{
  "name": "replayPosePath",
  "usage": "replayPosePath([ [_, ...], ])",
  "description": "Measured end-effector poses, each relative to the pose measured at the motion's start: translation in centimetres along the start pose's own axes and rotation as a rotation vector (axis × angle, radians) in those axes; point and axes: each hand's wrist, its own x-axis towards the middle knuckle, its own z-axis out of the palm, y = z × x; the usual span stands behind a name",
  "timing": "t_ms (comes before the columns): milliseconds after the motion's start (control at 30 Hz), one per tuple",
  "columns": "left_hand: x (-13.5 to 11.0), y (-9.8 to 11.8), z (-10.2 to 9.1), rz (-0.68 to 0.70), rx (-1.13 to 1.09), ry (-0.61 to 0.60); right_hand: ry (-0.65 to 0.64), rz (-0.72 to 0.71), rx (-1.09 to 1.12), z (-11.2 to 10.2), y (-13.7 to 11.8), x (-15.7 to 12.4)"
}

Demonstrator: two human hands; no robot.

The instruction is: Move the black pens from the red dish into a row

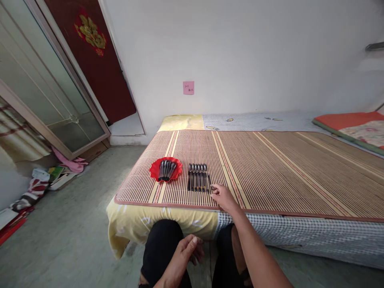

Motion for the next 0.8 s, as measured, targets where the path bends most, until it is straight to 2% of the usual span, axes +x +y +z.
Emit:
replayPosePath([
  [333, -0.3, 0.7, 0.3, -0.029, 0.004, 0.010, 0.003, -0.037, 0.048, 0.4, 0.0, -0.3],
  [600, 0.3, -0.4, -0.2, -0.035, 0.026, 0.003, 0.018, -0.044, 0.047, 0.5, -0.2, -0.1],
  [800, -0.1, 0.1, 0.1, -0.041, 0.028, 0.008, 0.022, -0.082, 0.050, 0.6, -0.1, 0.2],
])
